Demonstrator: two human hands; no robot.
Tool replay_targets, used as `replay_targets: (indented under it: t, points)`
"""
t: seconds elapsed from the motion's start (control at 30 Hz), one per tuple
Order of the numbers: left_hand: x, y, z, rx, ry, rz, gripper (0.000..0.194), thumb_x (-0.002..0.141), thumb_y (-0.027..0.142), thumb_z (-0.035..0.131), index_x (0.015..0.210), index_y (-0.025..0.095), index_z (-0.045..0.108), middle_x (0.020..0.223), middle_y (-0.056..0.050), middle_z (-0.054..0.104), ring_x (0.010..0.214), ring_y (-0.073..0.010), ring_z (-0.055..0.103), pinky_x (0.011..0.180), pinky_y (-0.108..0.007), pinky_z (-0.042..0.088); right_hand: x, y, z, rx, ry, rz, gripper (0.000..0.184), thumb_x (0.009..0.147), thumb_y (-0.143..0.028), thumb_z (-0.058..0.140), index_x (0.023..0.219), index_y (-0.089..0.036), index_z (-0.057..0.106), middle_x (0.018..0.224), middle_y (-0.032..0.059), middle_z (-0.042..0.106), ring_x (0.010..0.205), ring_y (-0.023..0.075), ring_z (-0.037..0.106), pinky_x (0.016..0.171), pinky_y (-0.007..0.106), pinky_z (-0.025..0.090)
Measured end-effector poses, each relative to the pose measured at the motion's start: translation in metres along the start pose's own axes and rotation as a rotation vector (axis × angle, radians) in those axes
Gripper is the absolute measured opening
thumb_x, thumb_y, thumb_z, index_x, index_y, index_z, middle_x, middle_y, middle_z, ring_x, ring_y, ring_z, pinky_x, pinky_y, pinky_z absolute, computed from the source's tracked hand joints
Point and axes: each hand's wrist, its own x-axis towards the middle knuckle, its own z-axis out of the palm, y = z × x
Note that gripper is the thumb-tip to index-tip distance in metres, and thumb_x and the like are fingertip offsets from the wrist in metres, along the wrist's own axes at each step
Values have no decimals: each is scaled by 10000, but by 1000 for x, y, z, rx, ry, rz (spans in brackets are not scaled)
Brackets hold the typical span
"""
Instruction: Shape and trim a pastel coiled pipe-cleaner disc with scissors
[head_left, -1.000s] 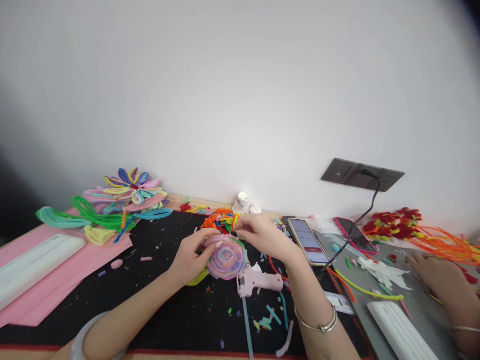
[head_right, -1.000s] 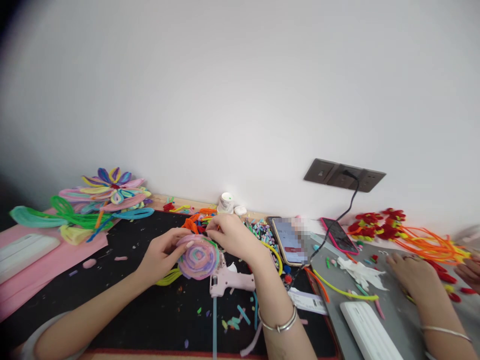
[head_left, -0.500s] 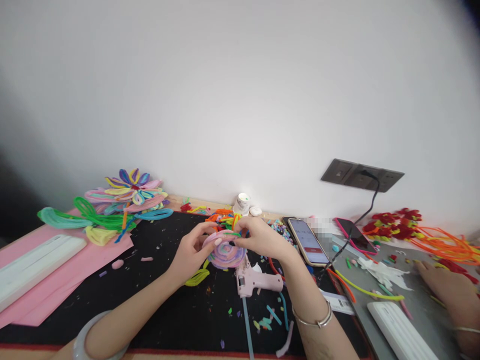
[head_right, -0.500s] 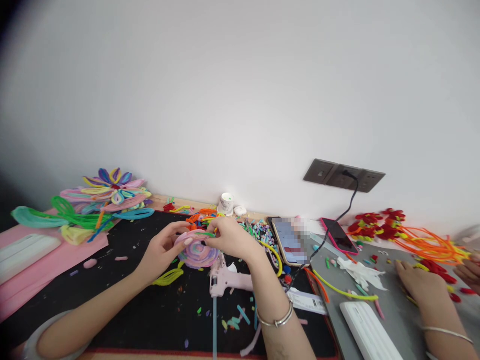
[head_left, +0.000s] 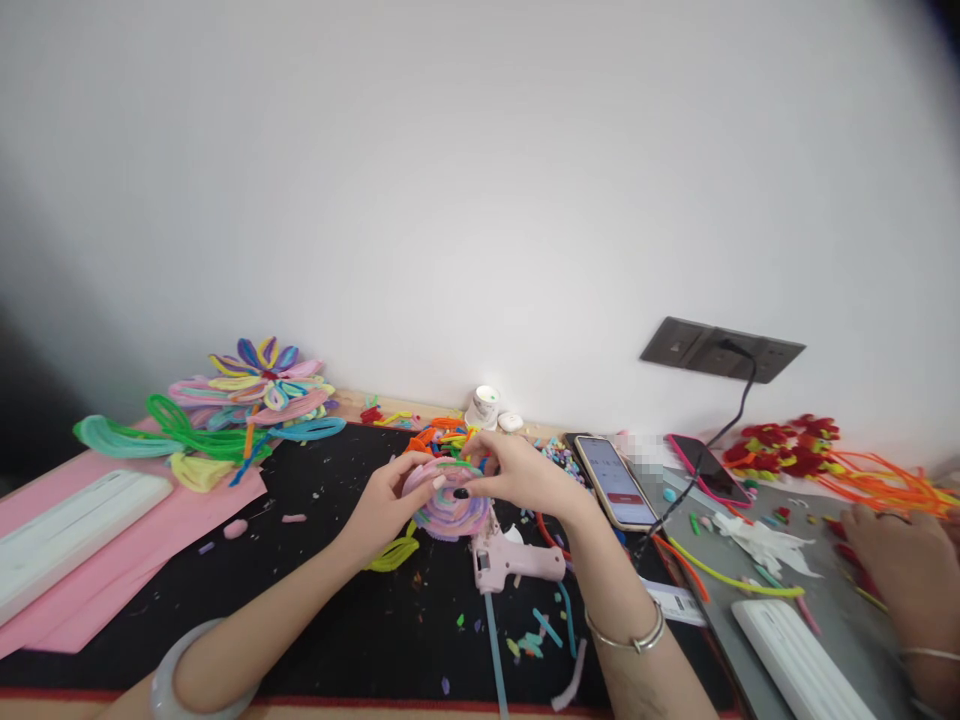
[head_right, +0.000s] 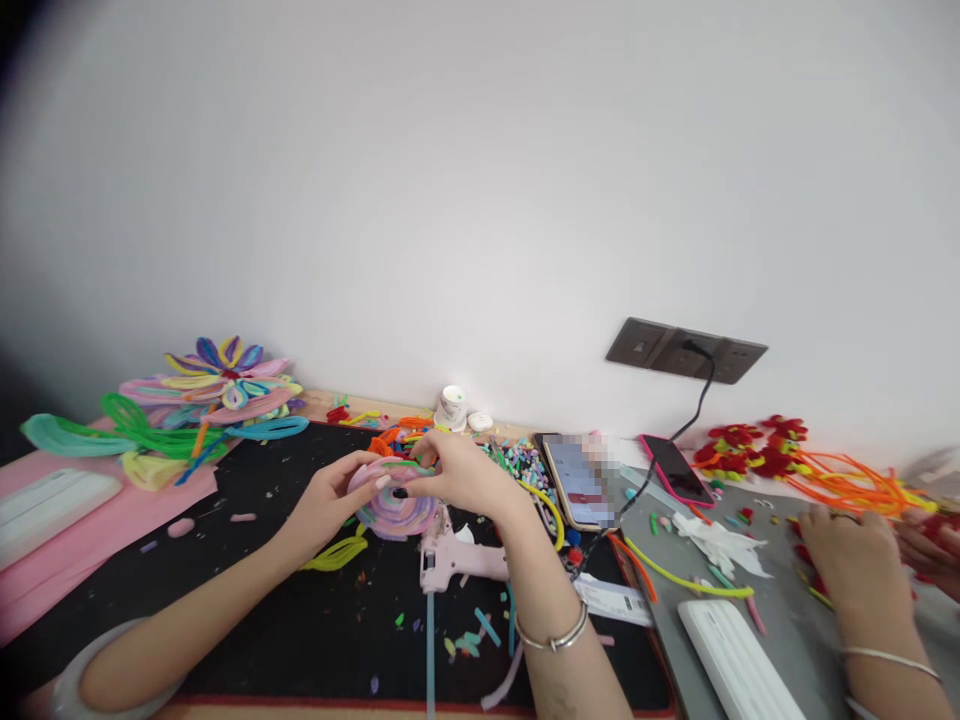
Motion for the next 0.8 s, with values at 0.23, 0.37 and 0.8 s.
replay_targets:
  t: [0.23,0.37,0.8]
  points:
    - [3,0,-5,8,173,-6,307,783,424,641,937,157,645,884,-43,695,841,-213,646,752,-308,526,-41,24,-5,-98,13,245,381,724,-232,662,1080,-163,544,899,36,614,757,161,544,643,262,390]
    - [5,-8,-8,-25,223,4,330,787,430,639,961,150,636,918,-58,697,861,-216,640,764,-318,525,-60,37,24,-204,-75,298,467,610,-191,697,1055,-183,557,919,38,600,783,184,538,610,249,352]
    - [8,-3,-15,136,439,99,283,804,399,629,960,163,619,945,-57,672,880,-212,626,802,-315,516,-81,53,42,77,242,170,432,612,-68,517,1024,-196,537,834,-6,590,684,140,527,599,219,386]
